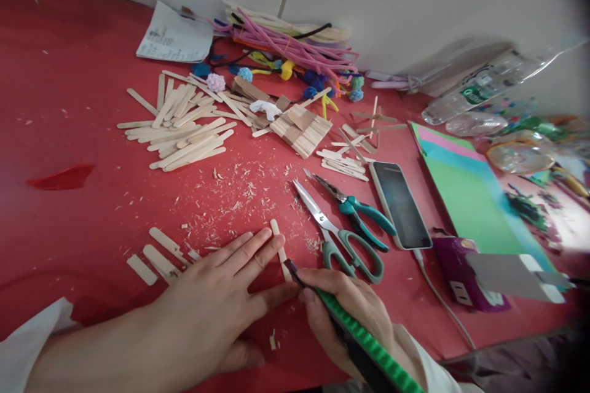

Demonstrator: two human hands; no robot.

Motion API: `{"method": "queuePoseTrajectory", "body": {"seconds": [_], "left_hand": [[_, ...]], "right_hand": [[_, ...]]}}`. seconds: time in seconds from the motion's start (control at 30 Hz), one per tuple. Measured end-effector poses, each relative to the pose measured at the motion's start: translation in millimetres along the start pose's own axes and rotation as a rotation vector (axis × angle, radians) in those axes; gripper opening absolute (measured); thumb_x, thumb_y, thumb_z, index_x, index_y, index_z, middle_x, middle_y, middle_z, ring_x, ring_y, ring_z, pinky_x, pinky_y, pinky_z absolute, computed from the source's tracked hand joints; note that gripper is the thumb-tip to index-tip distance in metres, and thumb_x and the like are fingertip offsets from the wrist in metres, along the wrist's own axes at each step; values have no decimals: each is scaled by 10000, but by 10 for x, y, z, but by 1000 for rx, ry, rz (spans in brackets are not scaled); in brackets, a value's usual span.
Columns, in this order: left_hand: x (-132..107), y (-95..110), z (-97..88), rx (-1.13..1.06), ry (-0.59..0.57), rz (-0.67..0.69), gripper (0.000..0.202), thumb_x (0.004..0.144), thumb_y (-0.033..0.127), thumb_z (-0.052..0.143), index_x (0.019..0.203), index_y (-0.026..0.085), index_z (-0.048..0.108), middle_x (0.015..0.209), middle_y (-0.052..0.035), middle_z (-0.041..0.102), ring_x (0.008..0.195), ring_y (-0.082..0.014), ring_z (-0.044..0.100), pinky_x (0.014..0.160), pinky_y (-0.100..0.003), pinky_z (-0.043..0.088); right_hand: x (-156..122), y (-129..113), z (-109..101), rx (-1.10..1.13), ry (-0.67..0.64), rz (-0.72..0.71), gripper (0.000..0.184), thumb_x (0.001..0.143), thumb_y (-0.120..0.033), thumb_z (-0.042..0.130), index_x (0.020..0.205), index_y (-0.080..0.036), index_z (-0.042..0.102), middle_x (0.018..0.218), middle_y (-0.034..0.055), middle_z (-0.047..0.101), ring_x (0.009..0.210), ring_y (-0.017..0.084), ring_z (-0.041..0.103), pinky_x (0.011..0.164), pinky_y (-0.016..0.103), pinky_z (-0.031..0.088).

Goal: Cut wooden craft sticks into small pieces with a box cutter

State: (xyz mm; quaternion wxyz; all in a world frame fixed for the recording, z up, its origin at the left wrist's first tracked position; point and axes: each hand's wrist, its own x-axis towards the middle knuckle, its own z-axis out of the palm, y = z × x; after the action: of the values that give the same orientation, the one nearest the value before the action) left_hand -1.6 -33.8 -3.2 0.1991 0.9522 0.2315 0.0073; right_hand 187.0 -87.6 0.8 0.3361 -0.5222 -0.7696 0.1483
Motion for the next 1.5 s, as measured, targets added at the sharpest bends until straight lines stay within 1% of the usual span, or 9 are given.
{"method": "queuePoseTrajectory", "body": {"seconds": [0.23,0.4,0.5,0.63,0.73,1.0,1.27,1.37,1.5], "left_hand": [[9,-8,9,3,-17,-10,645,648,514,704,1230,280,554,1439,-114,370,1283,-333,378,1012,-434,340],[-21,-26,39,10,26,-1,634,683,497,673,1258,272,528,1457,-107,337,1307,-311,346,1026,-407,320],[-24,-26,17,19,27,7,660,665,504,693,1264,284,523,1446,-108,356,1298,-314,361,1018,-408,330],[-4,-12,-27,26,5,5,746,617,519,734,1297,344,479,1439,-82,375,1296,-324,362,1003,-429,347],[11,-1,-45,59,0,10,799,578,505,767,1303,341,475,1422,-106,397,1286,-345,372,987,-448,357],[25,-12,-24,115,60,40,822,584,534,749,1322,323,455,1407,-116,419,1274,-333,393,974,-430,367],[19,3,-23,90,39,30,793,590,507,757,1307,316,477,1407,-129,417,1244,-341,431,967,-430,375],[35,12,-11,97,30,28,836,579,516,761,1328,316,449,1406,-136,415,1241,-346,434,958,-438,389],[38,14,-16,125,29,39,876,532,513,788,1319,307,463,1396,-161,417,1228,-356,447,943,-447,409]], "right_hand": [[-19,-31,-39,-227,-150,-248,216,850,-48,411,1028,-108,518,588,30,635,511,163,611,475,278,504],[-42,4,-50,-238,-189,-342,196,871,-62,404,1013,-86,536,587,38,642,499,160,600,448,277,495],[-52,21,-56,-240,-168,-298,198,871,-77,408,1013,-109,542,594,33,645,518,167,620,467,279,507],[-51,37,-38,-154,-23,-105,220,844,-96,407,1018,-176,517,591,2,638,495,154,616,453,255,508],[-48,38,-23,-88,31,-16,227,814,-85,443,993,-211,505,622,-23,648,478,127,609,472,220,518],[-44,36,-29,-68,-7,-22,227,802,-83,454,985,-201,519,600,-25,639,483,127,618,449,201,501],[-22,52,-16,48,66,133,196,795,-110,480,943,-216,552,631,-32,658,440,97,606,454,166,501],[-21,38,-39,72,52,208,183,803,-123,484,943,-218,552,607,-39,648,433,98,605,464,171,502],[9,4,-97,99,-9,204,189,805,-109,491,951,-215,545,638,-40,654,481,90,626,504,158,509]]}}
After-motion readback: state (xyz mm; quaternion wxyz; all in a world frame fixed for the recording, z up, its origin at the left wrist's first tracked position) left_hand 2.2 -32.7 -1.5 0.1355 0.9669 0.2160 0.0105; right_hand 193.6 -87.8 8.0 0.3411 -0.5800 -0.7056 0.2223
